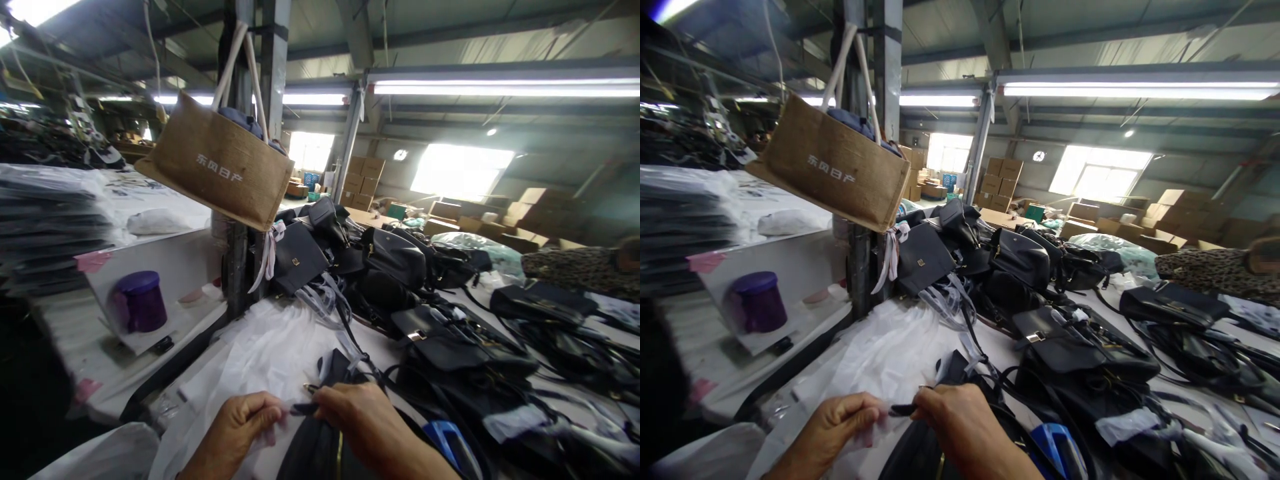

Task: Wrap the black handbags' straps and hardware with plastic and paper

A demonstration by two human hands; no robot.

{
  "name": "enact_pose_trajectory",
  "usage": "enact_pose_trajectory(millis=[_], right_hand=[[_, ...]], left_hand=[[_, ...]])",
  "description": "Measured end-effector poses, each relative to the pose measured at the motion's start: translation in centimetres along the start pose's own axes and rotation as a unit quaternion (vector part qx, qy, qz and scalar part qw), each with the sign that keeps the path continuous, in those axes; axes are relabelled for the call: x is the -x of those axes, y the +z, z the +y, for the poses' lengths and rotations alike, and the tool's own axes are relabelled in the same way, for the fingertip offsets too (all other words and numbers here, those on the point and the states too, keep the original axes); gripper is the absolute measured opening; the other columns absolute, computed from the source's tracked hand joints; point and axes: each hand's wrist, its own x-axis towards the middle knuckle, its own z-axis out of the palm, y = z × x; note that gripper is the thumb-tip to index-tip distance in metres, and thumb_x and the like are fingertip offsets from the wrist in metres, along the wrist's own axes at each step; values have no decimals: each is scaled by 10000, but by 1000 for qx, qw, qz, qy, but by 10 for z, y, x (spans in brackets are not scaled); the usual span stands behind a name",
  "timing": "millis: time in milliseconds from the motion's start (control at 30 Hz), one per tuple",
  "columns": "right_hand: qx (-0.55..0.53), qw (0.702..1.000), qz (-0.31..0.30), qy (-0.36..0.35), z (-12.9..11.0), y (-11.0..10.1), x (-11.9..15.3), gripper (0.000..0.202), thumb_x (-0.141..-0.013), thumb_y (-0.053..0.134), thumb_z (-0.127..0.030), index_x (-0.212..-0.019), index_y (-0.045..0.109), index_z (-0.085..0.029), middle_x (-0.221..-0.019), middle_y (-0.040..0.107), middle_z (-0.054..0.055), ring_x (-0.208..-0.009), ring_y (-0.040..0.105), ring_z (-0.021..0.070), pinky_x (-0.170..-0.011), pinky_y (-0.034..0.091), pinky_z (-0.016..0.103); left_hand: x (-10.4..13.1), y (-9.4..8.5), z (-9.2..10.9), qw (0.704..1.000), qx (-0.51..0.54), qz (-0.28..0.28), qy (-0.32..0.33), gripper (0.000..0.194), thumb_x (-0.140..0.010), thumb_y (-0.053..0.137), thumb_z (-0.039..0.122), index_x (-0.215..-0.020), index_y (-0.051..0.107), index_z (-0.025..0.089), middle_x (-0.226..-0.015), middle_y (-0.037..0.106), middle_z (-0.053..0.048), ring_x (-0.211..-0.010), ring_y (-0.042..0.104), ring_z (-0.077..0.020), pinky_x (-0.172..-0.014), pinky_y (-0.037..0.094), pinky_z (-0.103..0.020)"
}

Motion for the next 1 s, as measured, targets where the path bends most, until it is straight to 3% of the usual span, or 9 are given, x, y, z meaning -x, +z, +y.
enact_pose_trajectory(millis=[133,267,367,467,567,633,767,867,1000], right_hand=[[62,997,-48,-25,-11,7,-7,130,-907,524,-187,-1016,591,-206,-849,731,27,-688,690,176,-519,336,240],[85,990,-87,-71,-26,21,-13,472,-827,539,-149,-1286,430,-117,-870,723,94,-686,685,224,-508,337,268],[8,995,-83,-46,-19,23,-7,590,-860,560,-256,-1393,340,-132,-911,723,98,-771,684,242,-573,367,264],[-81,994,-72,32,4,16,4,463,-907,537,-398,-1315,462,-191,-915,714,75,-818,664,224,-639,387,255],[-119,986,-80,82,21,12,9,227,-903,541,-357,-1062,610,-211,-892,705,43,-789,647,186,-629,374,233],[-115,987,-79,85,20,16,5,190,-897,554,-344,-1006,625,-206,-854,708,39,-764,648,183,-609,360,232],[-110,990,-83,39,1,36,-16,453,-833,655,-338,-1245,527,-200,-913,724,75,-853,674,236,-642,387,244],[-119,988,-89,41,2,46,-29,688,-772,713,-446,-1344,446,-173,-990,712,121,-916,669,281,-680,417,268],[-178,977,-83,88,30,40,-27,541,-869,576,-484,-1299,498,-165,-877,695,80,-823,655,221,-664,423,253]], left_hand=[[1,12,2,999,-9,-35,6,309,-854,616,429,-814,728,144,-754,654,-31,-728,543,-165,-681,410,-251],[1,30,4,996,30,-79,-1,392,-865,578,452,-649,646,132,-607,507,19,-613,423,-122,-598,344,-235],[2,26,0,997,-22,-70,-20,389,-874,549,456,-671,647,139,-592,497,26,-583,426,-123,-566,324,-234],[2,7,-4,993,-117,-17,-24,357,-871,549,452,-730,679,151,-613,542,23,-597,481,-138,-568,334,-234],[2,-5,-4,984,-177,15,-10,352,-878,538,442,-724,691,164,-653,600,11,-649,529,-159,-604,347,-240],[-1,-1,-4,982,-187,8,-1,338,-880,533,422,-731,700,168,-684,634,3,-688,549,-172,-629,356,-245],[-14,20,-6,986,-162,-38,0,394,-899,487,424,-673,676,162,-629,605,9,-631,519,-160,-602,353,-248],[-26,24,-7,981,-186,-48,23,401,-909,466,424,-664,661,173,-626,610,9,-626,533,-163,-605,363,-251],[-40,4,1,953,-291,-8,84,338,-915,464,375,-747,696,197,-717,674,-9,-708,592,-181,-673,385,-261]])
